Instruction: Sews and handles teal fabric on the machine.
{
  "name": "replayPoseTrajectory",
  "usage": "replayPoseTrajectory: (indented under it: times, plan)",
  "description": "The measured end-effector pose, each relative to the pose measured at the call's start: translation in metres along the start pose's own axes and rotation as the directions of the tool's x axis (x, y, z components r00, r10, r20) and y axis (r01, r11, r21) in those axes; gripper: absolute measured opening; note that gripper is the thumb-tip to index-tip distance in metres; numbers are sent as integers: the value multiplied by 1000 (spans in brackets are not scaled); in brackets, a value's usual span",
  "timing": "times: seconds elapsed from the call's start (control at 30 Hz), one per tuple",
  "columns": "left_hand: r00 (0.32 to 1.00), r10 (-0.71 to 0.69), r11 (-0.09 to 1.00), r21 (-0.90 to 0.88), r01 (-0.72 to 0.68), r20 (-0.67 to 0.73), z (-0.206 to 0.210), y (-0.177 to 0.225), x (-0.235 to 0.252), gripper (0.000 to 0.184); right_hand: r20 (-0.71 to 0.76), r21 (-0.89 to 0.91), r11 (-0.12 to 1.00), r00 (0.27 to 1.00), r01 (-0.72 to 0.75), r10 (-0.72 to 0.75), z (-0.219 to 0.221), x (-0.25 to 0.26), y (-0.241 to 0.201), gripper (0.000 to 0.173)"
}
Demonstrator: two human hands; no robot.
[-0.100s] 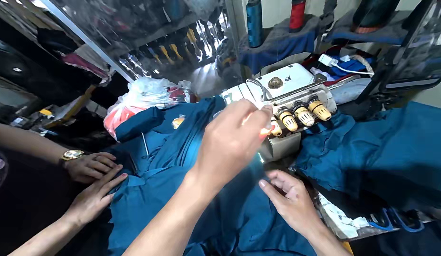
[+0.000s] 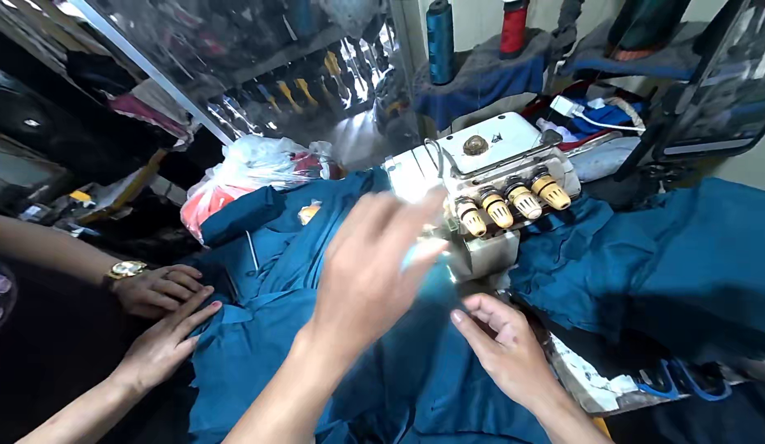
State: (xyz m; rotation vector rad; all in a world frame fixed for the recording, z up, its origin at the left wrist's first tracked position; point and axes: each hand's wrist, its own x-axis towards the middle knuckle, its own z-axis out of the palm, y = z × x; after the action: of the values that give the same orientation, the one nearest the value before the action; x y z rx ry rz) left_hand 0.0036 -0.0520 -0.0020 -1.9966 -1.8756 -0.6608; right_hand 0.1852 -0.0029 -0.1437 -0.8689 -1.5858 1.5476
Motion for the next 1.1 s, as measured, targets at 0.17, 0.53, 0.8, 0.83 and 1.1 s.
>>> replayPoseTrajectory:
  times: [0.17, 0.53, 0.8, 0.83, 1.1]
  plan:
    - [987, 56, 943, -318, -102, -151, 40, -7, -47, 19, 21, -11, 1000, 1000, -22, 22, -2, 4, 2, 15]
    - [913, 335, 936, -28, -351, -231, 12, -44, 52, 23, 37, 46, 998, 998, 46, -48, -1, -2, -1, 18]
    - [800, 589, 799, 63, -598, 115, -10, -48, 101, 26, 67, 86, 995, 996, 60, -66, -4, -4, 0, 16]
    - [793, 597, 790, 86, -607, 119, -7, -46, 104, 26, 73, 87, 995, 995, 57, -64, -4, -4, 0, 17]
    - [999, 41, 958, 283, -42, 9, 24, 51, 108, 17, 74, 118, 992, 996, 50, -59, -1, -3, -3, 16]
